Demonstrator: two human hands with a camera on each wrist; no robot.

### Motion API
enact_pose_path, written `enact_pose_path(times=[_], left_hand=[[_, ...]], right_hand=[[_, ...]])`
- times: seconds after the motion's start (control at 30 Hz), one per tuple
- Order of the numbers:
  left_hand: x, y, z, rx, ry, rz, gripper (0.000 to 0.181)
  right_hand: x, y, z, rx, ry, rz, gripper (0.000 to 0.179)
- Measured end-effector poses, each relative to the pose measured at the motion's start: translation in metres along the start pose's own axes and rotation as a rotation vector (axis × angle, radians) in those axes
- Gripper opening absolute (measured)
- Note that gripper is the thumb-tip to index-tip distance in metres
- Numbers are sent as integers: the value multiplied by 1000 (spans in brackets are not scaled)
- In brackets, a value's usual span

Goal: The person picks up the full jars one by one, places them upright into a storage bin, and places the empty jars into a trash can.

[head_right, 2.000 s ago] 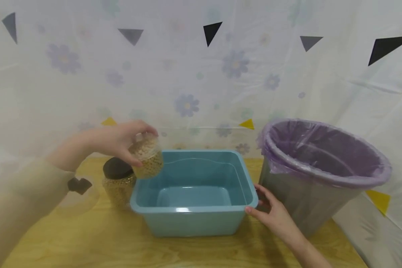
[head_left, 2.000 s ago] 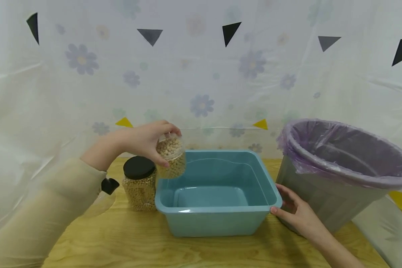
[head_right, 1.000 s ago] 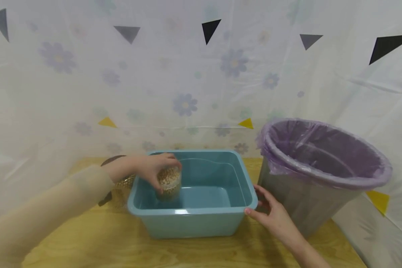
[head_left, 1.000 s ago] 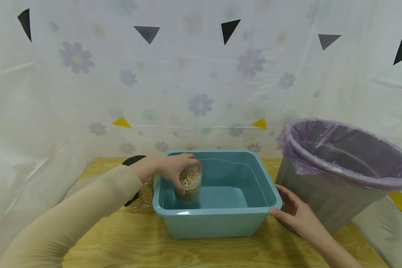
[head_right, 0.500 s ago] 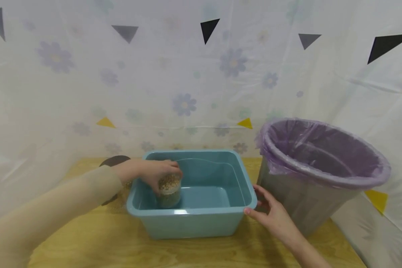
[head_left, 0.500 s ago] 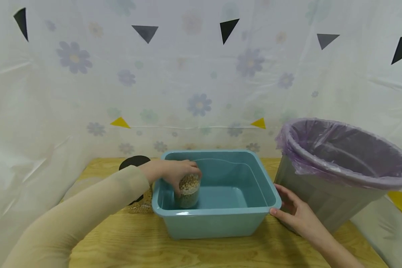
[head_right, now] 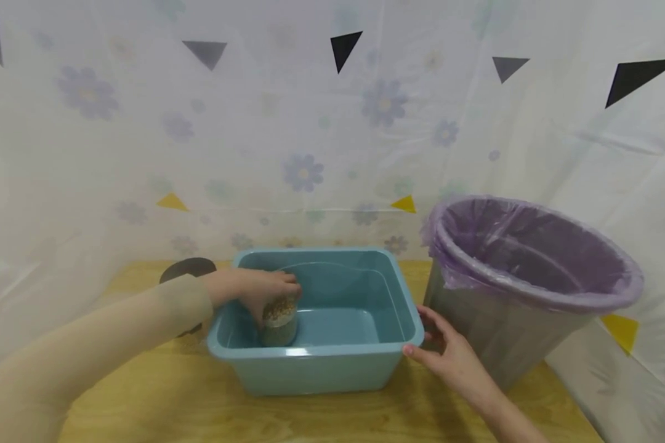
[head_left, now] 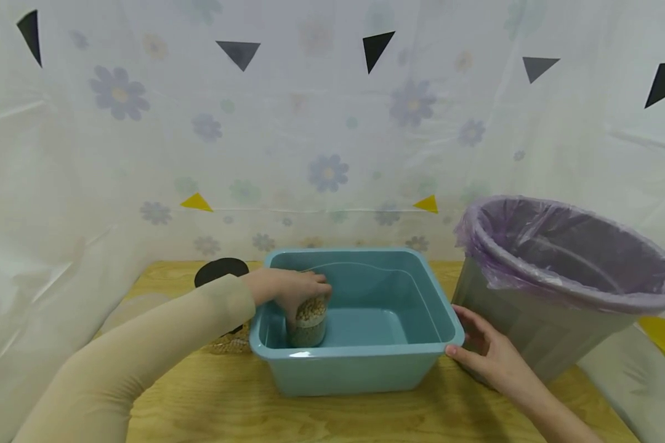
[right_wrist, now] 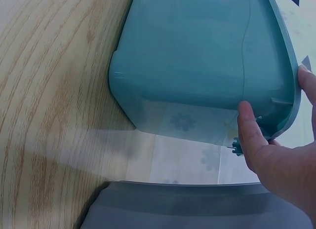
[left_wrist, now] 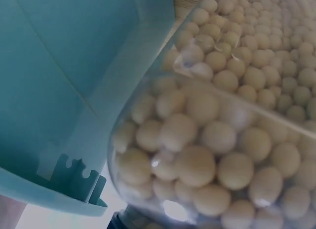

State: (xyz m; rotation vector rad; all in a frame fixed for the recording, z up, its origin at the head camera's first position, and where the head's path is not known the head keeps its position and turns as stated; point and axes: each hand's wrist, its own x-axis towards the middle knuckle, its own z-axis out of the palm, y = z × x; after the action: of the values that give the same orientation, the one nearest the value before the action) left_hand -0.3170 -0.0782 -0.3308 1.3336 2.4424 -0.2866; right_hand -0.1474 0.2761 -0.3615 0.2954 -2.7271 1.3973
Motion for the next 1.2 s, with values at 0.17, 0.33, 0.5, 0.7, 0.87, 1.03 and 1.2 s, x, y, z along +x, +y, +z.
enact_pose_path(times=[0.17, 0.33, 0.5, 0.7, 0.87, 1.03, 1.2], left_hand=[[3, 2, 1, 42, -25, -6, 78], [5, 4, 3, 65, -52, -8, 79], [9, 3, 5, 119, -55, -2, 79], [13, 3, 5, 108, -76, -5, 82], [13, 2, 5, 81, -91, -13, 84], [8, -1, 2, 30, -77, -21, 86], [-2, -6, -3, -54, -35, -57, 87]], right_hand=[[-1, 1, 1, 9, 7, -5, 68], [-1, 2, 1, 24, 2, -5, 68], [-1, 1, 0, 35, -4, 2, 68], [0, 1, 0, 28, -3, 5, 69], [1, 0, 1, 32, 6, 8, 69], [0, -2, 1, 38, -3, 27, 69], [0, -2, 1, 25, -3, 37, 69]])
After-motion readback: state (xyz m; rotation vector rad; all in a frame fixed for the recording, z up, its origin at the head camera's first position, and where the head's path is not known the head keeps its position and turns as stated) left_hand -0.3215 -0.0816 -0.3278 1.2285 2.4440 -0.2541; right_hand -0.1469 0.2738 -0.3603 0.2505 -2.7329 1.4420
